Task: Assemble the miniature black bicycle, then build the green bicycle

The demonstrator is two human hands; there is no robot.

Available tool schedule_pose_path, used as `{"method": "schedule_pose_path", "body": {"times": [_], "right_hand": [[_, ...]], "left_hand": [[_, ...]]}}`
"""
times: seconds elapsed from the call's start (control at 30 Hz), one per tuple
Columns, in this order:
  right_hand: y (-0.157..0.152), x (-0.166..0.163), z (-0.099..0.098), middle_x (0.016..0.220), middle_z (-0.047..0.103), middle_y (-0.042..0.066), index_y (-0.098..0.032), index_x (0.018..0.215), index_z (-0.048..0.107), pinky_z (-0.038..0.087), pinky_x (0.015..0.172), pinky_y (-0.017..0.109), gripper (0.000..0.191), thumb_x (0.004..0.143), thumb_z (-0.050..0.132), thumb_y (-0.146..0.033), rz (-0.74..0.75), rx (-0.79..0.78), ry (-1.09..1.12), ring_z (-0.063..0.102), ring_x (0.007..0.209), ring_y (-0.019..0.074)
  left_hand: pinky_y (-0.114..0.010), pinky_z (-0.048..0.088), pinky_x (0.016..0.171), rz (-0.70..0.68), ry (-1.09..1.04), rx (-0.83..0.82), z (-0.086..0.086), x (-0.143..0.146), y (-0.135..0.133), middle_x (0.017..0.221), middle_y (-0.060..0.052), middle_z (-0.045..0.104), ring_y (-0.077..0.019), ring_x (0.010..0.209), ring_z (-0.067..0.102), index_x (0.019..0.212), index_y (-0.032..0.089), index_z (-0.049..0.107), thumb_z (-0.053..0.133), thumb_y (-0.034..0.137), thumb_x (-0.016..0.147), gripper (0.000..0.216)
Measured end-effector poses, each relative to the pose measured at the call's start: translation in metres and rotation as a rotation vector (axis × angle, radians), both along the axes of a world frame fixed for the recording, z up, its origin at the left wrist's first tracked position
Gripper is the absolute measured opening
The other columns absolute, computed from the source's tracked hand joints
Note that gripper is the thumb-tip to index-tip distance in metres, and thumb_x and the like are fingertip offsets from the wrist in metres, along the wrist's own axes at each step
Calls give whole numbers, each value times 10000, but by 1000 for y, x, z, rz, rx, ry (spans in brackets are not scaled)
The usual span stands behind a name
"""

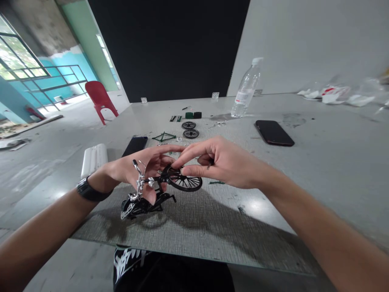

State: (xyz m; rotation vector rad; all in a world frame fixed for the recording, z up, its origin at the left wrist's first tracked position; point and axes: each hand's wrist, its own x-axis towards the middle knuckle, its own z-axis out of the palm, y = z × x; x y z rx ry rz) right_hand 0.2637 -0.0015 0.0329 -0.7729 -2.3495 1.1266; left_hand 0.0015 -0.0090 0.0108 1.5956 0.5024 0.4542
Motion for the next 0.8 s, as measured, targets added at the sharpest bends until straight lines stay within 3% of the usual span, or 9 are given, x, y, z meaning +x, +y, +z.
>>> {"method": "schedule_pose_path", "body": {"times": [0.3,0.53,0.8], "right_hand": [[1,3,0,978,772,38,-325,1070,829,358,489,289,223,876,786,-425,22,67,-17,528,595,110],[-2,0,0,729,703,-8,-288,1028,813,364,489,291,220,871,783,-439,-27,-56,-85,534,555,121],[-10,-8,3,969,761,35,-261,1076,748,474,618,297,234,895,758,-409,-73,-45,-46,666,722,156]], "left_hand": [[-408,608,780,-13,33,27,4,2,-1,1249,-135,680,-255,947,712,1567,290,400,977,311,620,1110],[-355,589,784,29,87,86,6,6,-6,1191,-116,703,-286,1058,687,1555,275,418,949,262,641,1058],[-315,586,722,93,135,144,11,10,-13,1159,-93,678,-214,922,658,1479,250,488,960,239,594,1003]]}}
